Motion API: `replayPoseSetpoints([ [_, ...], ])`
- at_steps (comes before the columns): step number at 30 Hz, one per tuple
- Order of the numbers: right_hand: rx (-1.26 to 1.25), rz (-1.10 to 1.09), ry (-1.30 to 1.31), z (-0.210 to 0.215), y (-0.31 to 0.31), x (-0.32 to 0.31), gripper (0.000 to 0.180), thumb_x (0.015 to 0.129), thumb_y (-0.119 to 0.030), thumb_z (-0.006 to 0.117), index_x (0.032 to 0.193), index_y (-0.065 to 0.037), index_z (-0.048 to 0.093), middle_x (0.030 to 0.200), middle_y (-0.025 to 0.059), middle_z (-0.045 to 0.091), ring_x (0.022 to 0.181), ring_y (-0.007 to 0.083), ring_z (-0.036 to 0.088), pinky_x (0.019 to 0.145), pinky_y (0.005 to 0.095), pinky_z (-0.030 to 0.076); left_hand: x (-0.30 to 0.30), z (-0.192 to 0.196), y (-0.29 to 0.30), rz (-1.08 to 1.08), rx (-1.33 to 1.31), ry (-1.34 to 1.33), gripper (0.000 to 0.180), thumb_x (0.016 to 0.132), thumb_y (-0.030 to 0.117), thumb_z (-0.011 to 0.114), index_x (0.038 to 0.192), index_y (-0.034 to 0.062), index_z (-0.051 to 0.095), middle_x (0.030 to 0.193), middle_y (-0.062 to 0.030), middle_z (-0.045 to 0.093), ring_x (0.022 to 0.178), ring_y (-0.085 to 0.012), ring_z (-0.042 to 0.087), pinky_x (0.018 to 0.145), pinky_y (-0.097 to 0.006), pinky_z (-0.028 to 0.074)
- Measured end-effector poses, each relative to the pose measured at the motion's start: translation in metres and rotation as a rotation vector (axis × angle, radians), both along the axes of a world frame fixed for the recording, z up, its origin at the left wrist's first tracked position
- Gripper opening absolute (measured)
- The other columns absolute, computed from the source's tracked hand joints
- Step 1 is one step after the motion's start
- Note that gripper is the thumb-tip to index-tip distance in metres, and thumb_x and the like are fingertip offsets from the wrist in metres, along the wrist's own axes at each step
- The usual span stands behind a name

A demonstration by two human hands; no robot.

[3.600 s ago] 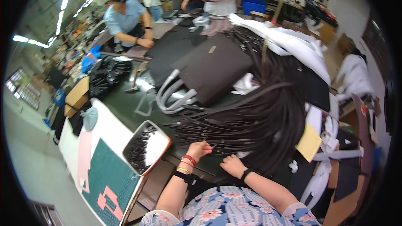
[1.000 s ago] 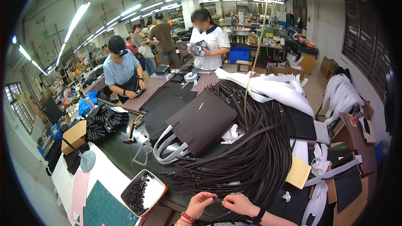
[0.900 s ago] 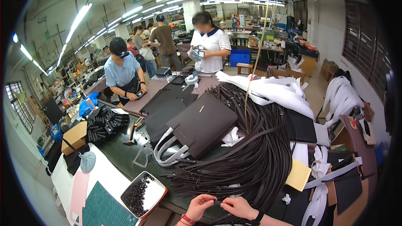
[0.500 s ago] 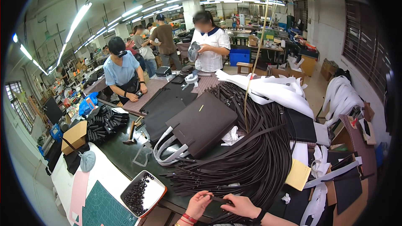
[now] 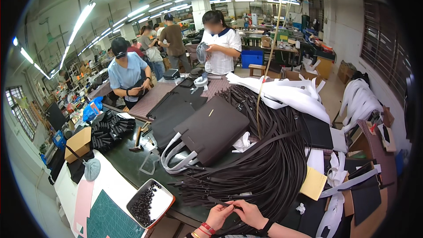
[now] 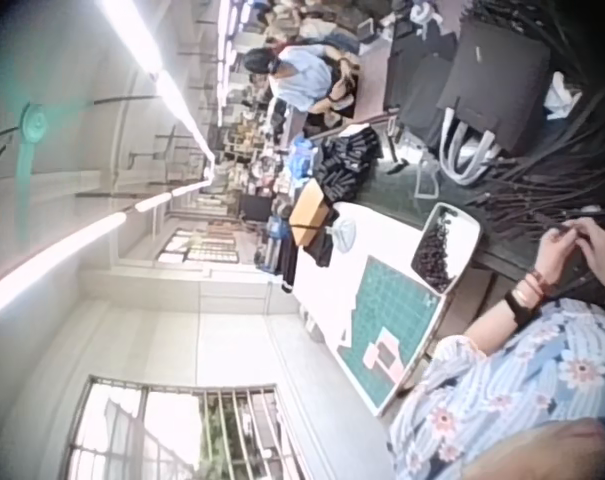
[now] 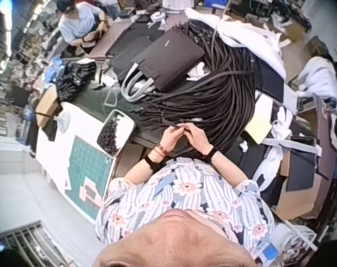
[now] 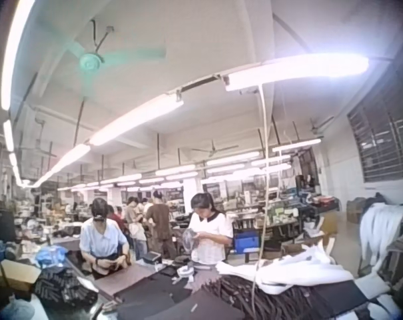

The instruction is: The person attaches small black plastic clips to the ends of long black straps by hand. They pick up a strap, slide a clip onto the end, and place the finished strap onto a growing pile on the table. The process is repetitive and performed entirely by hand without tools.

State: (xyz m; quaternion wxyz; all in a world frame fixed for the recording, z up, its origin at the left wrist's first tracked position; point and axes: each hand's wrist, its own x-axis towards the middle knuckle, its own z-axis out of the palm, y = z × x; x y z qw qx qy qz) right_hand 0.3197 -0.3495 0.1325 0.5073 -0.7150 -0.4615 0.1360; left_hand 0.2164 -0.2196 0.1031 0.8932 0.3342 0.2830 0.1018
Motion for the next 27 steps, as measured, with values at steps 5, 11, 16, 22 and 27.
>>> replayPoseSetpoints([
  [5,-0.046,-0.036,-0.258,0.008,-0.001,0.001,0.023,0.081,-0.017,0.07,0.1,-0.006,0.064,0.086,0.0086,0.066,0.072,0.0238,0.066,0.062,0.0302,0.054,0.0,-0.003,-0.003,-0.077,0.056,0.179,0.023,0.089,0.017,0.067,0.094,-0.0054,0.064,0.091,-0.0096,0.066,0.083,-0.0156,0.065,0.082,-0.028,0.054],
  [11,-0.134,-0.037,-0.433,-0.014,0.006,-0.002,0.019,0.08,-0.02,0.07,0.091,-0.007,0.061,0.079,0.0071,0.06,0.063,0.0227,0.063,0.055,0.0323,0.052,-0.001,-0.025,-0.005,0.01,0.343,0.25,0.035,0.088,0.026,0.069,0.087,-0.0087,0.064,0.083,-0.0113,0.067,0.075,-0.0149,0.066,0.07,-0.025,0.056],
  [16,-0.062,0.029,-0.4,-0.011,0.008,0.0,0.018,0.082,-0.018,0.067,0.088,-0.005,0.055,0.076,0.009,0.056,0.064,0.0256,0.062,0.055,0.0344,0.052,-0.002,-0.017,-0.006,0.056,0.23,0.258,0.031,0.089,0.024,0.068,0.086,-0.0066,0.064,0.081,-0.0105,0.067,0.074,-0.0153,0.066,0.069,-0.027,0.056],
  [22,0.018,0.068,-0.376,-0.013,-0.005,0.005,0.022,0.08,-0.017,0.068,0.09,-0.004,0.054,0.078,0.0101,0.057,0.065,0.0272,0.062,0.055,0.035,0.052,-0.005,-0.017,-0.003,-0.027,0.084,0.215,0.026,0.091,0.021,0.065,0.089,-0.005,0.064,0.09,-0.0116,0.067,0.079,-0.0155,0.065,0.076,-0.029,0.055],
  [27,-0.086,0.075,-0.377,-0.016,-0.007,0.01,0.025,0.079,-0.019,0.071,0.096,-0.004,0.059,0.081,0.0101,0.062,0.067,0.0289,0.065,0.058,0.0362,0.052,-0.003,-0.017,-0.003,0.004,0.095,0.126,0.023,0.095,0.019,0.059,0.085,-0.0012,0.055,0.107,-0.0155,0.066,0.089,-0.0181,0.065,0.081,-0.033,0.055],
])
